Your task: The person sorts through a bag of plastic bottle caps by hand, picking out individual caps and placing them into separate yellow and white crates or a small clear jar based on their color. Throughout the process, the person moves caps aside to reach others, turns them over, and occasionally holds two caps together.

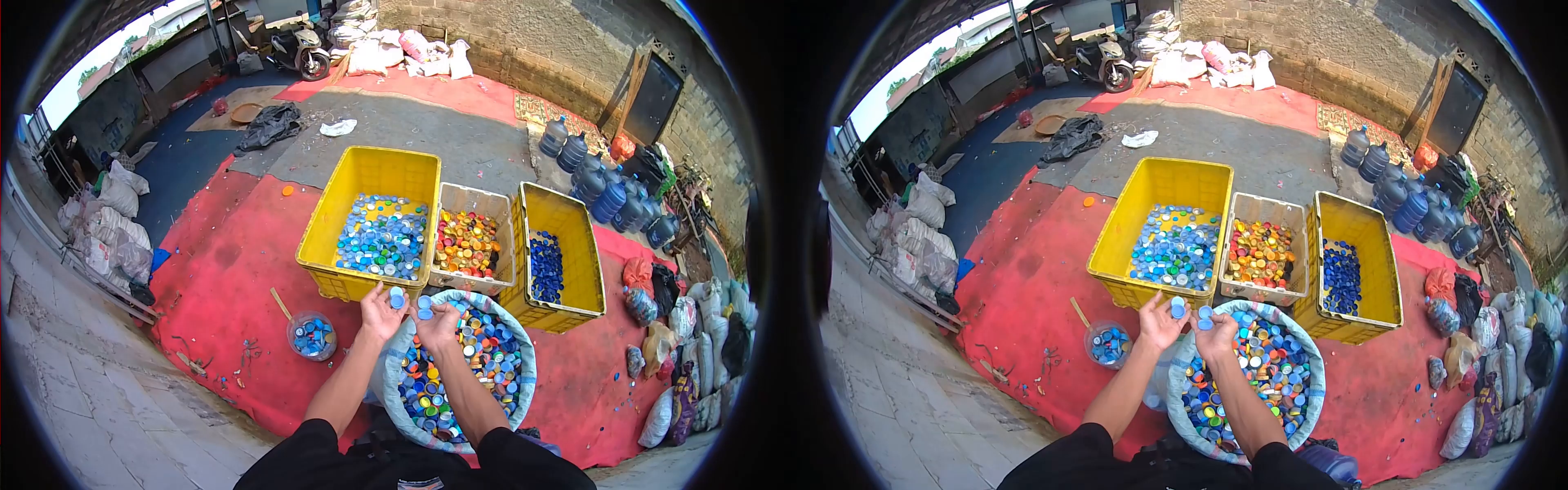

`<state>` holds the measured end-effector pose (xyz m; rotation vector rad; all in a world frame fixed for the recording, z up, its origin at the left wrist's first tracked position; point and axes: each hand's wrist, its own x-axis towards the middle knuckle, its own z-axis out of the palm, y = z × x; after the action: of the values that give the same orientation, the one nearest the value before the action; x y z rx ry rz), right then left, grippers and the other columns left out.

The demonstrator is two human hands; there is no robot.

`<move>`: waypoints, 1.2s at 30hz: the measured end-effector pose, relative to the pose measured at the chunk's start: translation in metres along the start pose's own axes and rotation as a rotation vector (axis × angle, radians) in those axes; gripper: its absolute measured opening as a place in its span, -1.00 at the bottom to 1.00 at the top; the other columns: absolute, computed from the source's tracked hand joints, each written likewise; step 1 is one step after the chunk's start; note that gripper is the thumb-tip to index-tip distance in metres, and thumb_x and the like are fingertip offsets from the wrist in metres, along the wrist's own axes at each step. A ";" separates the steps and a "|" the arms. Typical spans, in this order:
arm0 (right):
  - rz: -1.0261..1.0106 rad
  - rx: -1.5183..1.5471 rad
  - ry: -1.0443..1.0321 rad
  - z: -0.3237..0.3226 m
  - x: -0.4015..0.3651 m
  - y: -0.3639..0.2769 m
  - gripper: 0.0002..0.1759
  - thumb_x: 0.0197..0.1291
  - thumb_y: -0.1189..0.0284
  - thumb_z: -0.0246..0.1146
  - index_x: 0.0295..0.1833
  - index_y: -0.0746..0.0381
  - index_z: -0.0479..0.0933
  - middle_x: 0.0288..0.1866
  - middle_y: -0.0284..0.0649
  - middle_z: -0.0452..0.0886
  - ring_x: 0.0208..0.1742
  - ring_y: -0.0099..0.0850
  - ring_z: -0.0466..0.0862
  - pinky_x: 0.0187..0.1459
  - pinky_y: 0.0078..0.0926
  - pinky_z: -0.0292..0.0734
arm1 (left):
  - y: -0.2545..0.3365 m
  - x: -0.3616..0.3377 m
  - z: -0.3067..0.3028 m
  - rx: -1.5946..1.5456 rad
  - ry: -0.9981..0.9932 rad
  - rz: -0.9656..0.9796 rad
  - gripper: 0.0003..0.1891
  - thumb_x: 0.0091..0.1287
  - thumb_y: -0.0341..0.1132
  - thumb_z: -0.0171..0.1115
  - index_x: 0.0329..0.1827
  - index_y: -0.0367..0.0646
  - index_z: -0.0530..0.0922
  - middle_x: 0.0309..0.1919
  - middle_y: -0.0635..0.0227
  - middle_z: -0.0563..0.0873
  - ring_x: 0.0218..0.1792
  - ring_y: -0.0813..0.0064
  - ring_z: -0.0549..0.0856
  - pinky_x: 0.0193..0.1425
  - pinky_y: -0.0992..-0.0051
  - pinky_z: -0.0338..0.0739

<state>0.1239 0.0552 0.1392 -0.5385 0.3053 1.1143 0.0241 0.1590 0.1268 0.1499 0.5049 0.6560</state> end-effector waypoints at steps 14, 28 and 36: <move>-0.259 -0.401 0.200 -0.053 -0.038 -0.006 -0.17 -0.02 0.59 0.07 0.45 0.36 0.00 0.45 0.13 0.08 0.38 -0.08 0.30 0.42 -0.04 0.14 | 0.011 -0.012 -0.047 0.458 0.060 0.079 -0.60 0.40 -0.12 0.13 0.13 -0.24 0.44 -0.06 0.20 0.60 -0.04 0.35 0.61 0.10 0.31 0.55; -0.353 -0.777 0.470 -0.205 -0.180 0.001 -0.62 0.16 0.69 -0.02 0.12 0.30 0.39 -0.11 -0.23 0.58 -0.20 -0.53 0.61 -0.25 -0.59 0.55 | -0.134 -0.071 -0.082 1.296 0.048 0.204 -0.74 0.24 -0.36 0.32 -0.09 -0.29 0.53 -0.30 0.31 0.69 -0.46 0.63 0.61 -0.39 0.58 0.52; -0.418 -0.757 0.477 -0.223 -0.207 -0.022 -0.58 0.17 0.63 0.03 0.19 0.30 0.31 -0.11 -0.19 0.58 -0.22 -0.50 0.60 -0.24 -0.55 0.54 | -0.142 -0.001 -0.060 2.040 -0.125 0.615 -0.75 0.15 -0.46 0.27 -0.10 -0.27 0.52 -0.16 0.05 0.61 -0.10 0.03 0.63 -0.05 0.15 0.53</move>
<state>0.0649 -0.2333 0.0606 -1.4795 0.1573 0.6518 0.0707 0.0452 0.0339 2.3157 0.8437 0.4626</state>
